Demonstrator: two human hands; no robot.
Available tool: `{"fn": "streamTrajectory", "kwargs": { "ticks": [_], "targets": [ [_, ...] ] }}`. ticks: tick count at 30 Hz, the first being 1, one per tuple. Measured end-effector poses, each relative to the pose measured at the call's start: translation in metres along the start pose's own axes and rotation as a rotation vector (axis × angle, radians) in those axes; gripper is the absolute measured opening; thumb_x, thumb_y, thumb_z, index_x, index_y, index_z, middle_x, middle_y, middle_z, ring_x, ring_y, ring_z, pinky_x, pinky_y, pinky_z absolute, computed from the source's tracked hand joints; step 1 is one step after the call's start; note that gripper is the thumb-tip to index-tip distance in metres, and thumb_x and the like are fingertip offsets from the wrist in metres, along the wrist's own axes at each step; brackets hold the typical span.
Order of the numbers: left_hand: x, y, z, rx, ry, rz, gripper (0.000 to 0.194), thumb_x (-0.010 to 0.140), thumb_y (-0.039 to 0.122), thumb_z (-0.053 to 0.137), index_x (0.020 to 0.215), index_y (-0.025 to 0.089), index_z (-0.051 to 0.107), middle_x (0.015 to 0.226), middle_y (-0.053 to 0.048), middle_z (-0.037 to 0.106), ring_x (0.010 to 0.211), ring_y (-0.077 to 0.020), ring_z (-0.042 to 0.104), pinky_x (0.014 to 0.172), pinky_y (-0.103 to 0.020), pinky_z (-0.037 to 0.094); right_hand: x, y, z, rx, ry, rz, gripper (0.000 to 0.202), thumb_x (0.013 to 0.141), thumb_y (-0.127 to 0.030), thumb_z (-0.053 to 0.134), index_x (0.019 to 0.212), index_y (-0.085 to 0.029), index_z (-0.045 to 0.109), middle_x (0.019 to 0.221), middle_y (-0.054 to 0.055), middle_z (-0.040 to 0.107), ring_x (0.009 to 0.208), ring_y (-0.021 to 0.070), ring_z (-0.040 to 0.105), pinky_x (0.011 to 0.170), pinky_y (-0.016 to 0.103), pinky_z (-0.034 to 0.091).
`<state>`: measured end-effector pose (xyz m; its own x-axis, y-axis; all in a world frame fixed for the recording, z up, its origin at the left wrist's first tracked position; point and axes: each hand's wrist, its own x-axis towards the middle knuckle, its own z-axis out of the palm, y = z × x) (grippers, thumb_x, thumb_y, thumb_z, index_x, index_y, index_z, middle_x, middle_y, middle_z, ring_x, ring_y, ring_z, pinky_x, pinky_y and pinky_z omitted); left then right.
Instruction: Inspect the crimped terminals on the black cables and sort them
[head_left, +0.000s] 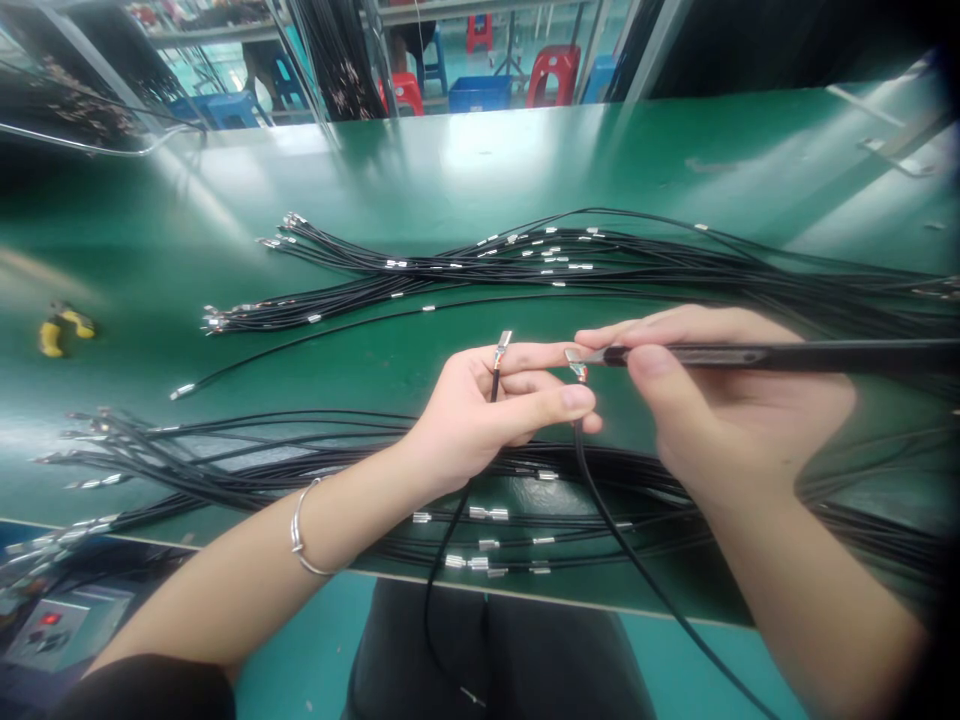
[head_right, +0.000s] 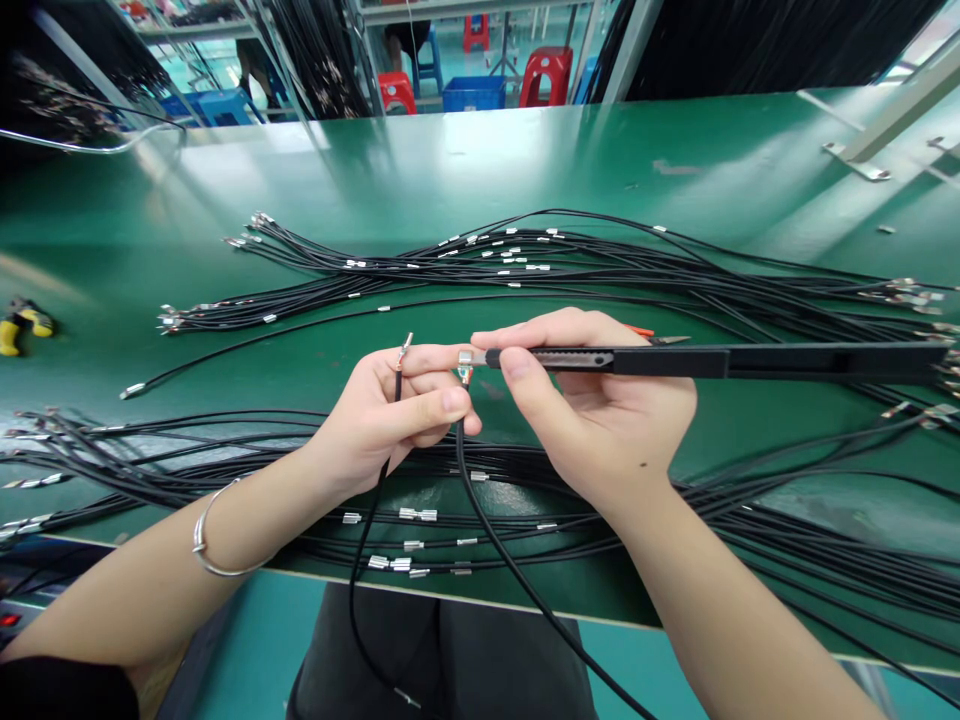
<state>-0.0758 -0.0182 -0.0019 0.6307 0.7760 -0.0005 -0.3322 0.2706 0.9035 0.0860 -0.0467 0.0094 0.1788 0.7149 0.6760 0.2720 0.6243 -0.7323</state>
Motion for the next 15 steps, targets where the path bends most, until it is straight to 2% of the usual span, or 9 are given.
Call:
{"fn": "streamTrajectory", "kwargs": {
  "ticks": [7,15],
  "targets": [
    [0.0017,-0.0005,0.0016,-0.021,0.018,0.012,0.032,0.074,0.025,0.08,0.103,0.015,0.072,0.064,-0.003,0.068,0.046,-0.0033,0.046,0.044,-0.017,0.026,-0.0003,0.0045,-0.0003,-0.023,0.002,-0.036,0.022,0.08,-0.008,0.065,0.087,-0.027,0.074,0.084,0.001,0.073,0.077,0.0248,0.071,0.07,0.043,0.06],
    [0.0026,-0.0023,0.0038,-0.028,0.06,0.044,0.038,0.068,0.023,0.084,0.102,0.013,0.071,0.064,-0.003,0.069,0.057,-0.0098,0.062,0.051,-0.018,0.041,-0.0025,0.0082,0.0032,-0.072,0.046,-0.106,0.018,0.08,-0.009,0.066,0.086,-0.025,0.073,0.082,0.001,0.073,0.076,0.0224,0.071,0.07,0.04,0.059]
  ]
}}
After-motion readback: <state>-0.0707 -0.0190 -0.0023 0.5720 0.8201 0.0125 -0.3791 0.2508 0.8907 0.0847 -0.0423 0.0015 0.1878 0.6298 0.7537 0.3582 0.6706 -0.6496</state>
